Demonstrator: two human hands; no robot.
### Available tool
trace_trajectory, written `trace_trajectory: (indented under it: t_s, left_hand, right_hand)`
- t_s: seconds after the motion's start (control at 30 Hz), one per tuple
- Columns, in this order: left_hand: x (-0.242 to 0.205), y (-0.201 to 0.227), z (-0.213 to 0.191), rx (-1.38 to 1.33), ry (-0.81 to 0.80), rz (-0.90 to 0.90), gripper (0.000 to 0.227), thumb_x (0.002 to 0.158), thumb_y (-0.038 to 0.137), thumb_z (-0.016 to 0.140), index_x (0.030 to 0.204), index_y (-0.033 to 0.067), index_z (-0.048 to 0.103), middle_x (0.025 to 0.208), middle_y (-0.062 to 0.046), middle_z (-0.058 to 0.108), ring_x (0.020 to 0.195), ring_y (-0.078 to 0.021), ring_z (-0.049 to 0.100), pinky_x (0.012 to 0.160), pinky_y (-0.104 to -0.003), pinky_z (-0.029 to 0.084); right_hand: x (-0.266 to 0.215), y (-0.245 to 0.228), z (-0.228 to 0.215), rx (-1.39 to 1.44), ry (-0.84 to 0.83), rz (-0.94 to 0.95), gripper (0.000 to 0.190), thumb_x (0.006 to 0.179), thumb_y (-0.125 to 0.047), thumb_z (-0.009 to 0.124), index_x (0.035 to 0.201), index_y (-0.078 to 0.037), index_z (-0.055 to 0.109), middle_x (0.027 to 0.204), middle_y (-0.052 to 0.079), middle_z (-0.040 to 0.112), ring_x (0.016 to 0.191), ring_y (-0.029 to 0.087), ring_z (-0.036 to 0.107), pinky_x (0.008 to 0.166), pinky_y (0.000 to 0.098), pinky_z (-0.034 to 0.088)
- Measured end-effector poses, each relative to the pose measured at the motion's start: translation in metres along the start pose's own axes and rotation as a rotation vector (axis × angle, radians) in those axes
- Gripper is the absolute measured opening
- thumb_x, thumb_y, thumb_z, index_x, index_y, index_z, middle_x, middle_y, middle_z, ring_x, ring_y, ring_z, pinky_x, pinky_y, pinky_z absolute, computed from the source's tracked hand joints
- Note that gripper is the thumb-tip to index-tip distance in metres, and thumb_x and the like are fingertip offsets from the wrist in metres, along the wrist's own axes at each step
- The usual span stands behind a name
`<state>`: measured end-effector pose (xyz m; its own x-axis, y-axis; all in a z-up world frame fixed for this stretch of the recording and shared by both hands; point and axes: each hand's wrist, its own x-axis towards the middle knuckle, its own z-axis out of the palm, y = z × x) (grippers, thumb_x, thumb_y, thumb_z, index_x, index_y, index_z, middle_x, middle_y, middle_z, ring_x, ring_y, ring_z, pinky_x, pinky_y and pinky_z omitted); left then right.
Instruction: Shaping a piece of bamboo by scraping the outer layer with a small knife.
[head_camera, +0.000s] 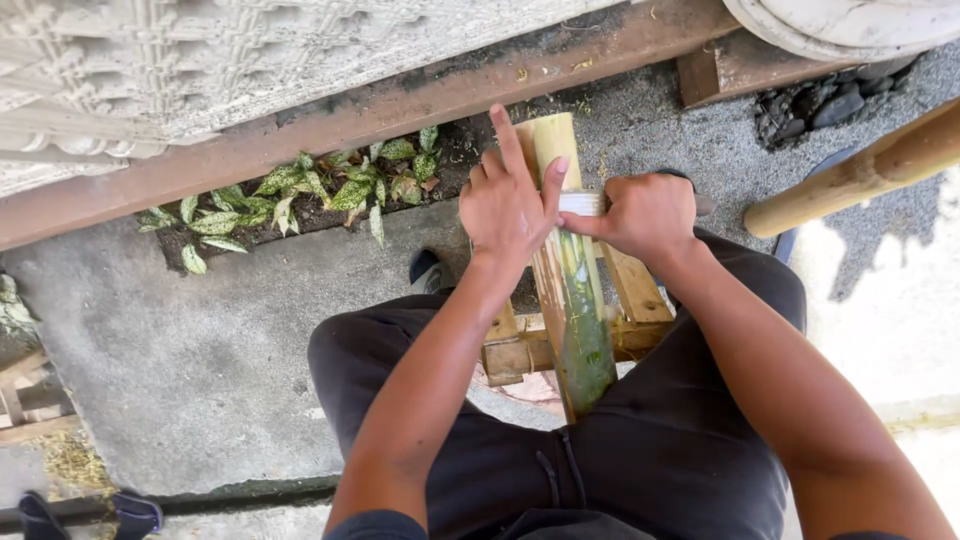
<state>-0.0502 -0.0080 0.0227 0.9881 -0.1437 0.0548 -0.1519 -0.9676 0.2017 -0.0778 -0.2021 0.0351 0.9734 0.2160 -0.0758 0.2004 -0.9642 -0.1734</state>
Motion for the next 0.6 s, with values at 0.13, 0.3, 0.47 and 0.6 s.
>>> trace_trajectory:
  t_s: [0.13, 0.3, 0.47, 0.6]
  left_hand:
    - [0.012, 0.009, -0.001, 0.027, -0.054, -0.06, 0.095, 0.105, 0.067, 0.027, 0.158, -0.0092, 0.008, 0.069, -0.007, 0.061, 0.047, -0.0157, 0.048, 0.038, -0.031, 0.038]
    - [0.065, 0.003, -0.011, 0.131, -0.155, -0.151, 0.097, 0.104, 0.071, 0.023, 0.159, -0.0065, 0.008, 0.061, -0.001, 0.058, 0.044, -0.0142, 0.046, 0.04, -0.033, 0.034]
    - [0.1, -0.016, -0.009, 0.115, -0.171, -0.188, 0.096, 0.102, 0.072, 0.02, 0.16, -0.0043, 0.009, 0.068, -0.005, 0.061, 0.044, -0.014, 0.046, 0.035, -0.03, 0.036]
    - [0.035, -0.018, -0.013, 0.029, -0.021, -0.079, 0.092, 0.104, 0.069, 0.027, 0.157, -0.0049, 0.013, 0.085, -0.015, 0.065, 0.043, -0.0136, 0.054, 0.031, -0.028, 0.04]
  right_hand:
    - [0.008, 0.015, 0.017, 0.05, 0.089, -0.058, 0.077, 0.08, -0.086, 0.067, 0.058, -0.012, 0.067, 0.05, 0.008, 0.058, 0.044, 0.026, 0.059, 0.046, 0.0404, 0.047]
    - [0.068, 0.013, -0.001, 0.059, -0.133, 0.038, 0.086, 0.078, -0.094, 0.057, 0.06, -0.011, 0.072, 0.048, 0.008, 0.061, 0.045, 0.025, 0.063, 0.046, 0.0409, 0.048]
    - [0.097, 0.011, 0.006, 0.016, 0.053, -0.045, 0.093, 0.08, -0.1, 0.051, 0.061, -0.012, 0.073, 0.054, 0.006, 0.062, 0.054, 0.026, 0.065, 0.053, 0.0384, 0.05]
    - [0.045, -0.011, -0.018, 0.013, -0.131, 0.032, 0.091, 0.076, -0.098, 0.053, 0.061, -0.011, 0.073, 0.048, 0.008, 0.06, 0.047, 0.025, 0.064, 0.048, 0.0406, 0.049]
